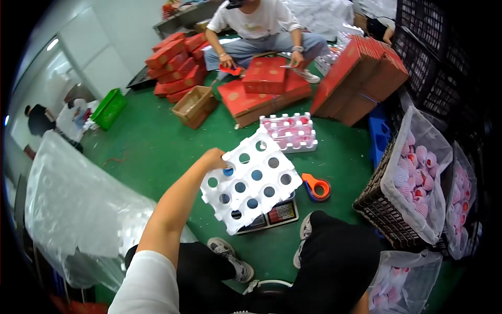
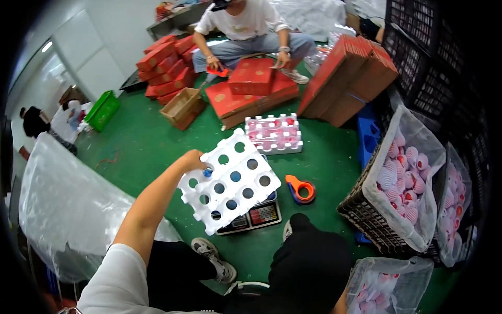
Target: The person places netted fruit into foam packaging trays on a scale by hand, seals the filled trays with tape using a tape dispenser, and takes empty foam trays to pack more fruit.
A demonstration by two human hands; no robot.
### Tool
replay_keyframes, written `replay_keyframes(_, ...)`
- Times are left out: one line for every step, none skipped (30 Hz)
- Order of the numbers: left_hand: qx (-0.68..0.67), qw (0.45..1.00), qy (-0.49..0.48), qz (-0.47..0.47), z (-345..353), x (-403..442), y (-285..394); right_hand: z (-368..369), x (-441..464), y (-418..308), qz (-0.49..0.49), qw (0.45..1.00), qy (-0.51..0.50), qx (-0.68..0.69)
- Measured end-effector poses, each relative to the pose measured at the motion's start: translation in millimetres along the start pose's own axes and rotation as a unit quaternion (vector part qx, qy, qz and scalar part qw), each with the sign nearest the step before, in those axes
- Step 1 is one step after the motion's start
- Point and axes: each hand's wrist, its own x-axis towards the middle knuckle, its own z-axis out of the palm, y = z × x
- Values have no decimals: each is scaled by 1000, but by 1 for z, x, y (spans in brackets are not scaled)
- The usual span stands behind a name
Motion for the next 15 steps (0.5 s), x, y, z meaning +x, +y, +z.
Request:
replay_keyframes(16,1000,-10,4,21,24,-9,1,-4,9,29,1000,1,-3)
replay_keyframes(37,999,-19,12,40,47,-19,-2,-7,19,51,999,1,-7)
replay_keyframes(58,998,-26,20,55,66,-24,-1,-10,30,77,997,2,-8)
replay_keyframes(79,996,-31,28,69,86,-31,-2,-13,37,98,995,2,-11)
replay_keyframes(114,990,-59,57,82,105,-39,-2,-16,45,114,993,0,-12)
replay_keyframes(116,989,-48,72,87,115,-39,-1,-17,50,131,991,-1,-12)
replay_keyframes(119,988,-37,86,94,124,-38,-2,-19,55,145,989,-2,-13)
replay_keyframes(123,987,-25,99,102,132,-35,-3,-20,61,159,987,-4,-11)
replay_keyframes(117,989,-28,89,98,125,-19,-3,-22,64,171,985,-4,-9)
replay_keyframes(113,991,-22,68,106,132,-19,-3,-24,69,178,984,-6,-6)
replay_keyframes(109,993,-15,48,113,137,-21,-3,-25,74,182,983,-11,-2)
replay_keyframes(105,994,-8,29,119,142,-23,-3,-26,78,184,983,-14,3)
replay_keyframes(108,993,0,49,114,138,-19,-4,-26,81,185,983,-19,7)
replay_keyframes(129,991,-24,41,107,134,-15,-3,-26,86,179,983,-29,14)
replay_keyframes(119,991,-18,58,111,143,-29,-2,-25,88,167,985,-43,21)
